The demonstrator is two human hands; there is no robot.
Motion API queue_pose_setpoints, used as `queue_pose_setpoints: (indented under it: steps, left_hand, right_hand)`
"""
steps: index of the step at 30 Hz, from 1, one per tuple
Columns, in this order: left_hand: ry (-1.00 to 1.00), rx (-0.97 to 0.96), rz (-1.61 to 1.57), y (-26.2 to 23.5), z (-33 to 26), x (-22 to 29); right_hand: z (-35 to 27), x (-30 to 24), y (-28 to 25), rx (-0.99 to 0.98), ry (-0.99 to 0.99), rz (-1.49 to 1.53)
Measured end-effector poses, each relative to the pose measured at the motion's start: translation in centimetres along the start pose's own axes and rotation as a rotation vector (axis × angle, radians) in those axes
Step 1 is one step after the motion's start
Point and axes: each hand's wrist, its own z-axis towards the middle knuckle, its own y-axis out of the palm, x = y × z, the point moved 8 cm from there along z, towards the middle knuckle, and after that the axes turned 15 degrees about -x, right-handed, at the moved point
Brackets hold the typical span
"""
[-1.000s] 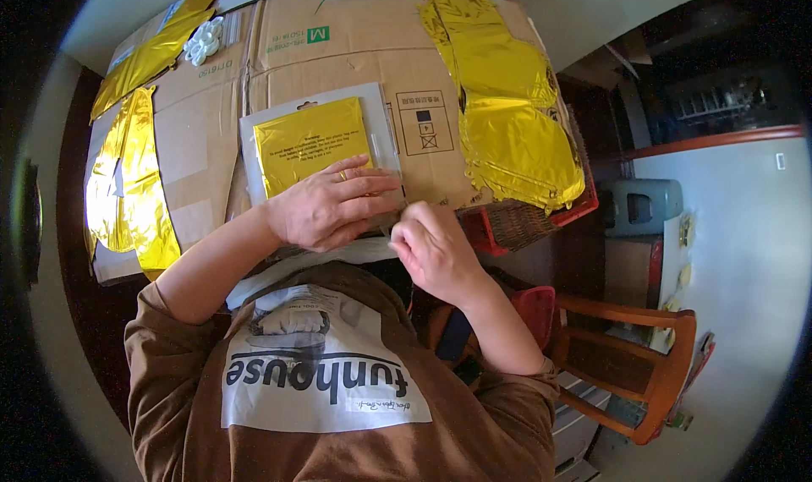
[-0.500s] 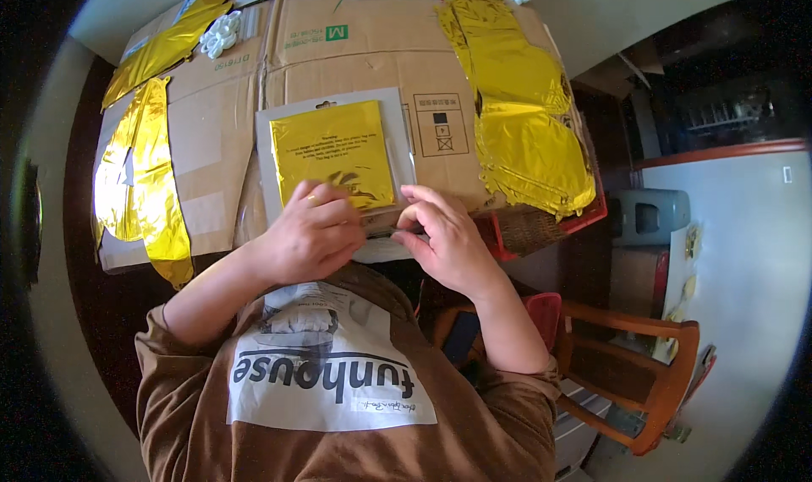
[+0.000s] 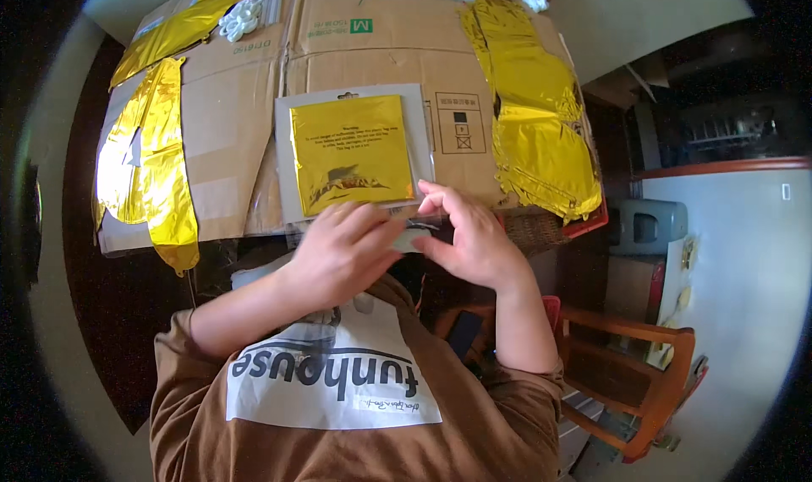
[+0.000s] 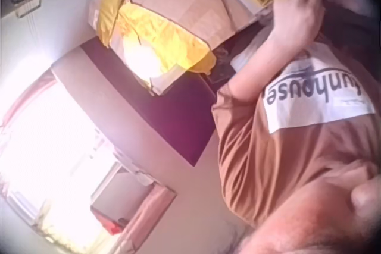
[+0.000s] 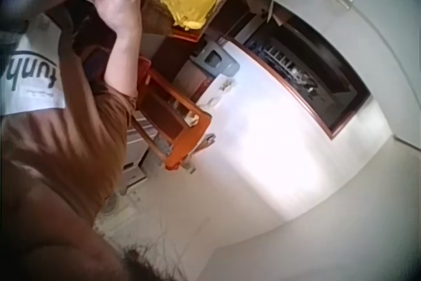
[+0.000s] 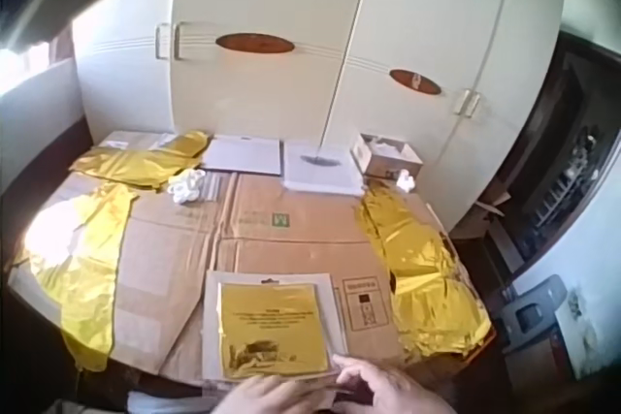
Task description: Folding gold-colored foil balloons and inserting them into cardboard sleeves.
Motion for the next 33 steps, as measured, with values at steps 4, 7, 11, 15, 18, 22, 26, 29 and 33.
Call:
queue_pose_setpoints:
  steps: [4,7,11,15,18,22,26,29,33]
  left_hand:
    - [0.021,-0.152,0.241,5.6,3.9,-0.8]
    - [0.12,-0.147,0.095,4.9,2.4,-0.6]
    - [0.057,-0.327,-0.013,0.7,-5.8,-1.8]
    - [-0.645,-0.566,0.055,-1.5,-23.7,-10.5]
    - [-1.32,-0.833,0.073,-2.0,-42.6,-18.0]
    - [-1.122,-0.618,0.624,-1.3,-55.0,-20.8]
    - [-1.346,-0.553,0.438,0.0,-49.4,-26.0]
    - [-1.679,-0.53,0.254,-1.2,-49.4,-28.4]
    - [-1.466,-0.349,0.676,-0.6,-51.3,-30.2]
  right_hand:
    - [0.2,1.8,-0.8,-0.029,-0.11,0.323]
    - [0.3,1.9,-0.9,-0.007,-0.108,0.259]
    - [0.2,2.0,-0.6,-0.001,-0.122,0.149]
    - [-0.1,0.6,-0.4,-0.02,-0.068,0.012]
    - [-0.6,-0.3,0.0,0.002,-0.089,-0.184]
    - [-0.3,-0.6,0.5,0.011,-0.106,-0.218]
    - [-0.7,-0.6,0.5,0.057,-0.124,-0.155]
    - [-1.0,-0.7,0.1,0.118,-0.16,-0.088]
    - [-1.1,-0.9,-0.5,0.164,-0.236,-0.091]
